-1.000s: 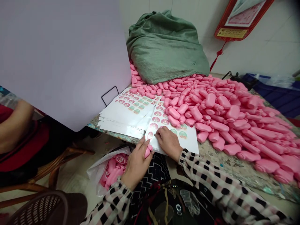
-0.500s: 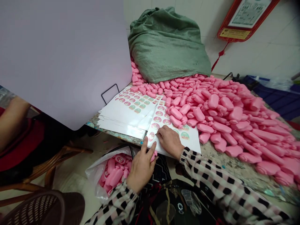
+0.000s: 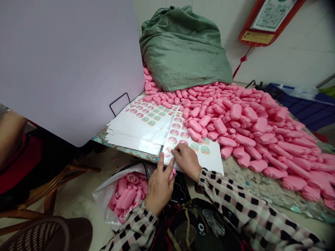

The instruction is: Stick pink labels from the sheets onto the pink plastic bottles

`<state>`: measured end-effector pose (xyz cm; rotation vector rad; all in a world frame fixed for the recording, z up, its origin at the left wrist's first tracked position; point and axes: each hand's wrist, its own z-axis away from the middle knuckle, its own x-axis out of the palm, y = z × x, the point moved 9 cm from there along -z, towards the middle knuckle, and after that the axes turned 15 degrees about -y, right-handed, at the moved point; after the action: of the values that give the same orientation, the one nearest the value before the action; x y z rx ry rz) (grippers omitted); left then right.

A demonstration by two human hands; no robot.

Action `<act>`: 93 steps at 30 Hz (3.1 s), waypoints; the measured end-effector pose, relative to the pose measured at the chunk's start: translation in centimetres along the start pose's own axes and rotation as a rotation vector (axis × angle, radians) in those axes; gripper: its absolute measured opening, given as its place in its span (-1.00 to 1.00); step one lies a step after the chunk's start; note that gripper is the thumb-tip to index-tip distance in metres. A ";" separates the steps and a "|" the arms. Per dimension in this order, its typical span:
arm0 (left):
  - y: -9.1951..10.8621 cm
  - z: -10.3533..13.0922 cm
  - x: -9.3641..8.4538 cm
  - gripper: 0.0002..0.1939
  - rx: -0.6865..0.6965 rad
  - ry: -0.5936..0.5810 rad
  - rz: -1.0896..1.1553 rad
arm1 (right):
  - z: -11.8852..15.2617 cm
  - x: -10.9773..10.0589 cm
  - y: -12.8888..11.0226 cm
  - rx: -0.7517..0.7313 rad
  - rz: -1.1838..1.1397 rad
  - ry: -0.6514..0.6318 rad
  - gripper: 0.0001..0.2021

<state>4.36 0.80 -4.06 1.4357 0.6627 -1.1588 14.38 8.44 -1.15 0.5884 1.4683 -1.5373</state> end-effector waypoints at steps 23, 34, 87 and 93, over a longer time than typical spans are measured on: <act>0.0 0.2 -0.1 -0.47 -0.003 0.011 0.060 | -0.3 -5.1 -1.4 -0.042 -0.176 0.035 -0.80; -1.9 2.3 -0.8 -0.53 -0.086 -0.059 1.233 | 6.3 -7.1 10.5 0.069 -0.731 0.133 -0.67; 18.4 -6.9 -1.8 -0.52 0.205 -0.729 1.871 | 13.4 -15.3 7.1 -0.224 -0.402 0.372 -0.85; 18.5 -5.1 -2.8 -0.48 0.398 -0.923 1.524 | 13.7 -15.3 6.6 -0.247 -0.271 0.299 -0.84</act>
<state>21.26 2.09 5.43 1.0297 -1.2099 -0.5051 30.62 0.35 10.56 0.5018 2.0009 -1.4818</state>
